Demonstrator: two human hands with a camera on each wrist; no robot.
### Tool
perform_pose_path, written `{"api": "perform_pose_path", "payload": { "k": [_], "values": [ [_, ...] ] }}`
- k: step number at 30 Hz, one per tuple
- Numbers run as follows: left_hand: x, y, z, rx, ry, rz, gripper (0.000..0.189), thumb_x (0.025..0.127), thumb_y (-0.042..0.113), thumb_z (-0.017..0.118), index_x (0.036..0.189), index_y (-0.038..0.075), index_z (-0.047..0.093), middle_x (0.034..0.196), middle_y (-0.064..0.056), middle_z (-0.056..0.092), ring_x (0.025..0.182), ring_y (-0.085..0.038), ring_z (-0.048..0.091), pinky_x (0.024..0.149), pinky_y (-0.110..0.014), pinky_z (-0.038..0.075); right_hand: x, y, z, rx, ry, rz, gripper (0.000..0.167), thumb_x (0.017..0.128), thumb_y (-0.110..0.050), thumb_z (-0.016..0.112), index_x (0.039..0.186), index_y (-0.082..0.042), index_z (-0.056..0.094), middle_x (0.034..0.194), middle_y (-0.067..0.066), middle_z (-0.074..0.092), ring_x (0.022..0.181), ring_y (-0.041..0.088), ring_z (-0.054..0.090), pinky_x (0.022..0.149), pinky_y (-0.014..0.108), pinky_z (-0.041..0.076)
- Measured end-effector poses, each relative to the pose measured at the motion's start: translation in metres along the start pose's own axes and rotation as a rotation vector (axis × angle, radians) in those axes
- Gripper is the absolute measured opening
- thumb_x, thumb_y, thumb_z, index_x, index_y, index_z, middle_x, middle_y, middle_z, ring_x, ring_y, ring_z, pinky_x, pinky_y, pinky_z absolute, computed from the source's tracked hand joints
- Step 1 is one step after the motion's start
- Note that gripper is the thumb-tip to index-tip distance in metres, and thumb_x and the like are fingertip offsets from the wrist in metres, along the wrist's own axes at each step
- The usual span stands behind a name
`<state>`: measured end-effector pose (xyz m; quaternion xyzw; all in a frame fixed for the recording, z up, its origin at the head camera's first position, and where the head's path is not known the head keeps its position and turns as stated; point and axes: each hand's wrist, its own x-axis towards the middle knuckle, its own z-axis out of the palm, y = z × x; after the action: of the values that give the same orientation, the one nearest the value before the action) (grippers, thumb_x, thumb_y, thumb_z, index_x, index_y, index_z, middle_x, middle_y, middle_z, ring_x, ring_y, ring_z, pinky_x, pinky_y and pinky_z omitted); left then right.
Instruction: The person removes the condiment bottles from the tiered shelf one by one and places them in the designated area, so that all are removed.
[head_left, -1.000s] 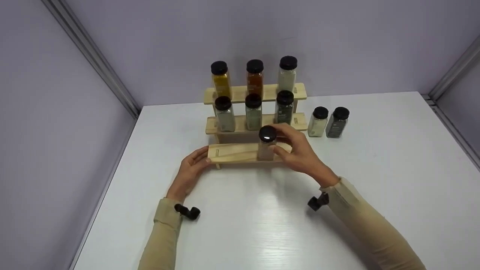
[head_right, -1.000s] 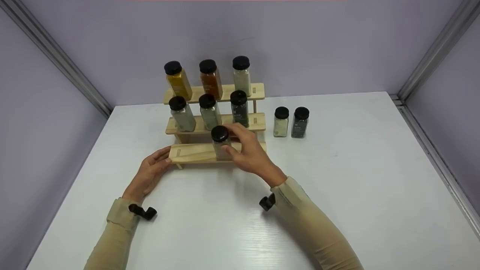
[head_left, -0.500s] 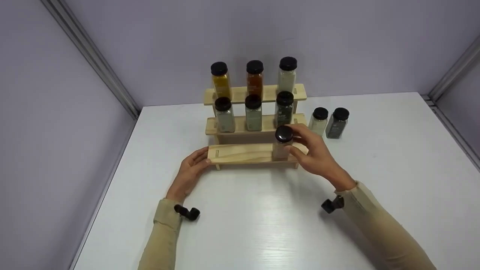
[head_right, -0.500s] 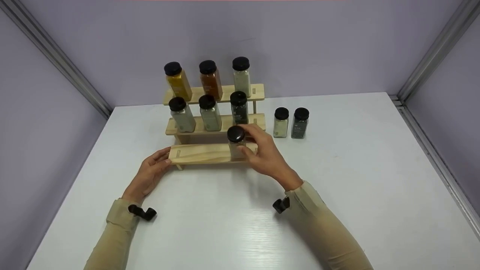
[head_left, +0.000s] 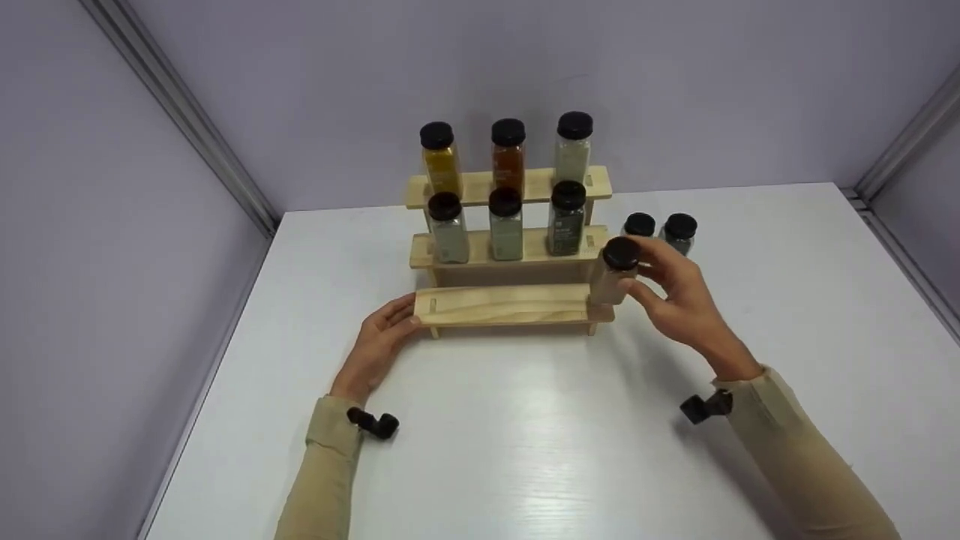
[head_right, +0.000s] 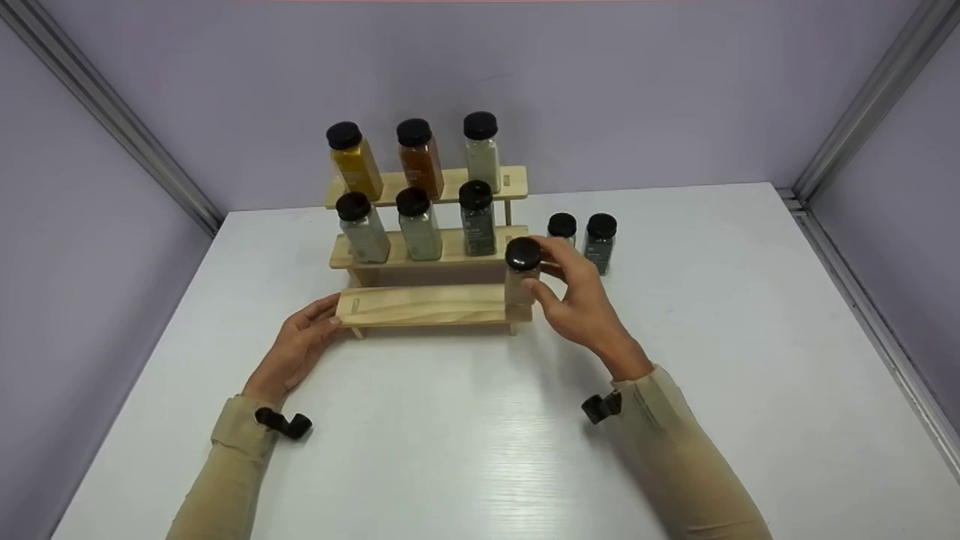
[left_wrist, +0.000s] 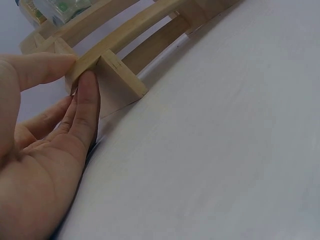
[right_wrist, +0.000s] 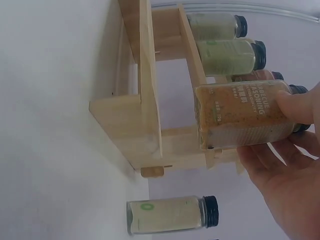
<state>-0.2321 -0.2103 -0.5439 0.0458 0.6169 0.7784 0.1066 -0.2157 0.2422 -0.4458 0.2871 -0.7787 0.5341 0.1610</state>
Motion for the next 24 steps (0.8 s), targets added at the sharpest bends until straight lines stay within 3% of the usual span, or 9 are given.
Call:
{"api": "perform_pose_path", "payload": {
  "k": [7, 17, 24],
  "values": [
    [0.000, -0.001, 0.000, 0.005, 0.002, 0.005, 0.056, 0.107, 0.002, 0.061, 0.160, -0.004, 0.041, 0.161, -0.024, 0.046, 0.136, -0.021, 0.058, 0.112, -0.029, 0.053, -0.008, 0.005, -0.022, -0.050, 0.027, 0.001, 0.059, 0.094, 0.021, 0.067, 0.149, 0.008, 0.054, 0.135, 0.027, 0.064, 0.126, 0.002, 0.062, 0.102, 0.016, 0.054],
    [0.001, 0.000, 0.000, 0.015, 0.004, 0.014, 0.056, 0.107, 0.002, 0.061, 0.159, -0.005, 0.042, 0.161, -0.025, 0.047, 0.135, -0.020, 0.059, 0.111, -0.028, 0.054, -0.016, 0.009, -0.045, -0.054, 0.069, 0.003, 0.058, 0.093, 0.023, 0.065, 0.148, 0.010, 0.054, 0.139, 0.006, 0.063, 0.132, 0.006, 0.061, 0.107, 0.017, 0.052],
    [0.001, 0.000, 0.001, -0.011, 0.010, 0.014, 0.055, 0.106, -0.001, 0.061, 0.158, -0.005, 0.043, 0.160, -0.025, 0.048, 0.133, -0.019, 0.061, 0.110, -0.028, 0.055, -0.021, 0.018, -0.060, -0.059, 0.067, 0.032, 0.058, 0.093, 0.024, 0.064, 0.149, 0.010, 0.053, 0.143, 0.006, 0.061, 0.134, 0.006, 0.060, 0.107, 0.016, 0.052]
  ]
}}
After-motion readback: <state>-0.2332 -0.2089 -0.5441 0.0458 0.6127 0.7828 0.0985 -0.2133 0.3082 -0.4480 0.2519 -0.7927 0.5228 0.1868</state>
